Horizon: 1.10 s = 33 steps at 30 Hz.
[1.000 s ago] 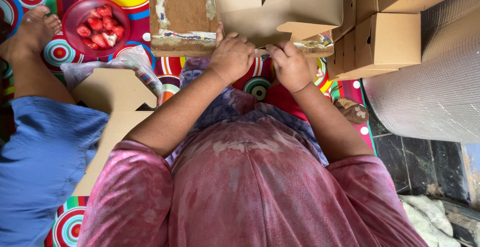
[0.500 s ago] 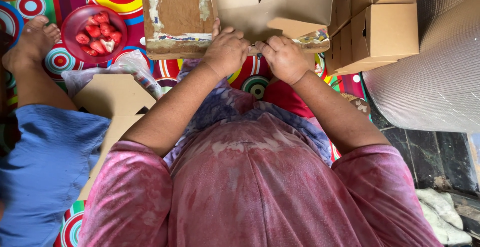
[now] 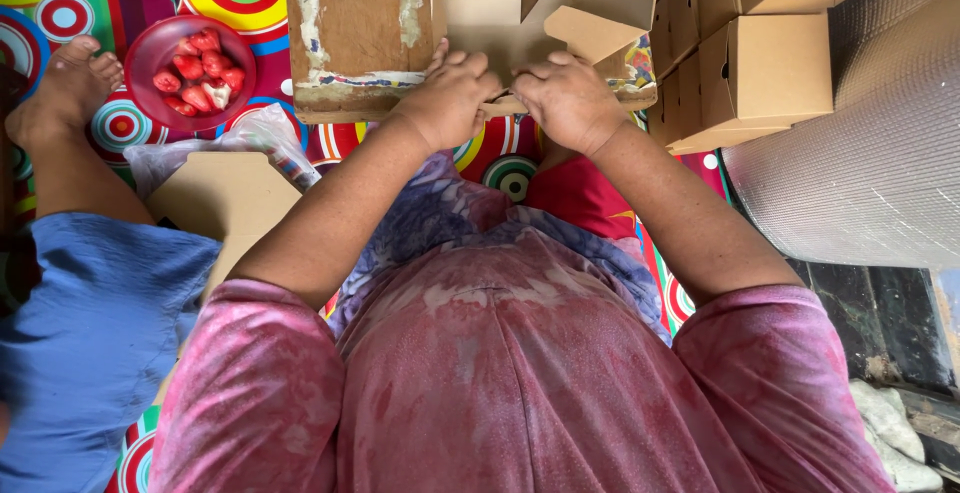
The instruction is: The person sits on the floor and folds flat cardboard pieces into small boxes. They manipulate the cardboard by hand, folding the flaps and shaping the box structure. The person then picks up a completed box and places it into a stack of similar boxes.
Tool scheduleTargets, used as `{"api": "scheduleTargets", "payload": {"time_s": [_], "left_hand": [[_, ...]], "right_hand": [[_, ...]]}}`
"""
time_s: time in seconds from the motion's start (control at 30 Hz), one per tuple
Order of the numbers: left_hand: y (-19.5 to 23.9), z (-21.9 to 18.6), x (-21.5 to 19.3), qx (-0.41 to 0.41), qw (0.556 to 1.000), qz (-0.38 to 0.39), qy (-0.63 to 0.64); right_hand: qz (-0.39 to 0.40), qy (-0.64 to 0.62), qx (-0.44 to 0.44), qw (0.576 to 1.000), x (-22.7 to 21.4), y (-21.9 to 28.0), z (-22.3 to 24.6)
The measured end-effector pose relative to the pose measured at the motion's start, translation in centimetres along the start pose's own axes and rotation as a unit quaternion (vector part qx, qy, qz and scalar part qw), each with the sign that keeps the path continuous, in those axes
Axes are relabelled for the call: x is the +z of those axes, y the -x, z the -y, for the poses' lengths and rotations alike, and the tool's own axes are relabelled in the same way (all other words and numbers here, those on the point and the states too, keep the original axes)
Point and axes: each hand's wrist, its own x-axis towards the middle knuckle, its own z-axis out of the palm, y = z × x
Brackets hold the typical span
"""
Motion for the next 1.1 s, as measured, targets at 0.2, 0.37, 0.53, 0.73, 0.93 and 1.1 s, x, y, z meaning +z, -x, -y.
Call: {"api": "scheduleTargets", "payload": {"time_s": [0.2,0.37,0.53,0.73,0.93,1.1], "left_hand": [[3.8,-0.9,-0.5,0.054,0.975,-0.189,-0.102],[4.8,-1.7,1.7,-0.055,0.946,-0.255,-0.191],[4.4,-2.3,0.3,-0.179,0.941,-0.252,-0.137],[7.4,-1.6,0.8,-0.273,0.944,-0.183,-0.044],[8.0,-0.7,2.5,-0.263,0.915,-0.295,-0.081],[6.6,-1.4,4.4,-0.218,0.924,-0.297,-0.102]], "right_hand": [[-0.008,0.018,0.02,1.0,0.6,-0.3,-0.1],[-0.054,0.023,0.016,0.998,1.1,0.0,0.2],[-0.13,0.037,0.033,0.99,0.9,0.0,1.5],[-0.123,0.053,0.049,0.99,1.3,0.3,2.4],[-0.162,0.051,0.048,0.984,1.8,-0.2,2.9],[-0.145,0.054,0.05,0.987,1.5,-0.4,3.8]]}}
